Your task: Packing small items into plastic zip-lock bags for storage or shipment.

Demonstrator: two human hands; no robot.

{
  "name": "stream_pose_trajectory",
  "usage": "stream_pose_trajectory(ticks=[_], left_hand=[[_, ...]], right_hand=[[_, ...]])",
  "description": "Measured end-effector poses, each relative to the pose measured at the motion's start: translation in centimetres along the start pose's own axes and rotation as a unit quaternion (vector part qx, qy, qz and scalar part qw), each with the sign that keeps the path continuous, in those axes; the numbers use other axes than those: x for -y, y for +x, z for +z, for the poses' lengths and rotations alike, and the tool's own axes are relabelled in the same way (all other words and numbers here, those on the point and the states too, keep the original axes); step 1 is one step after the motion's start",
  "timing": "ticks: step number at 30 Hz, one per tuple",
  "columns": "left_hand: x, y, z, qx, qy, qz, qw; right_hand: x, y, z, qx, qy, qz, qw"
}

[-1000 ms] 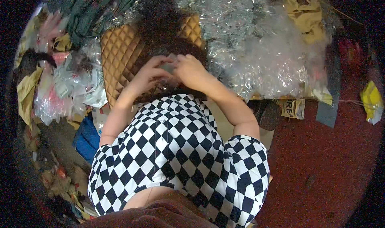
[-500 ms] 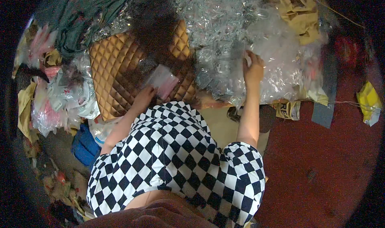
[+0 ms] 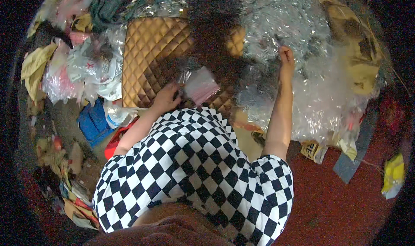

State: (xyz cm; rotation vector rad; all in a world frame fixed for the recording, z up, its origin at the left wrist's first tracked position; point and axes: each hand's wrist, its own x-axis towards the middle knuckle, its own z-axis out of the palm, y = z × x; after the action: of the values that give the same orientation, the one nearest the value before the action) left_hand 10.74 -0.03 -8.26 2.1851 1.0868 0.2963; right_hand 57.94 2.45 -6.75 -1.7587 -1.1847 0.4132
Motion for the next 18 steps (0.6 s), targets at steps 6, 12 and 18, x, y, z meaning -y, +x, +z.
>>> stream_pose_trajectory(ticks=[6,12,18], left_hand=[[1.2,1.0,1.5,-0.037,-0.006,-0.094,0.995],[2.0,-0.5,-1.9,0.03,0.055,-0.184,0.981],[5.8,-4.4,-4.1,-0.162,0.02,-0.07,0.984]], right_hand=[[2.8,-4.9,14.4,0.358,0.053,0.029,0.932],[11.2,-6.2,23.1,0.364,-0.106,-0.193,0.905],[10.7,-4.0,25.5,0.538,-0.219,-0.156,0.799]])
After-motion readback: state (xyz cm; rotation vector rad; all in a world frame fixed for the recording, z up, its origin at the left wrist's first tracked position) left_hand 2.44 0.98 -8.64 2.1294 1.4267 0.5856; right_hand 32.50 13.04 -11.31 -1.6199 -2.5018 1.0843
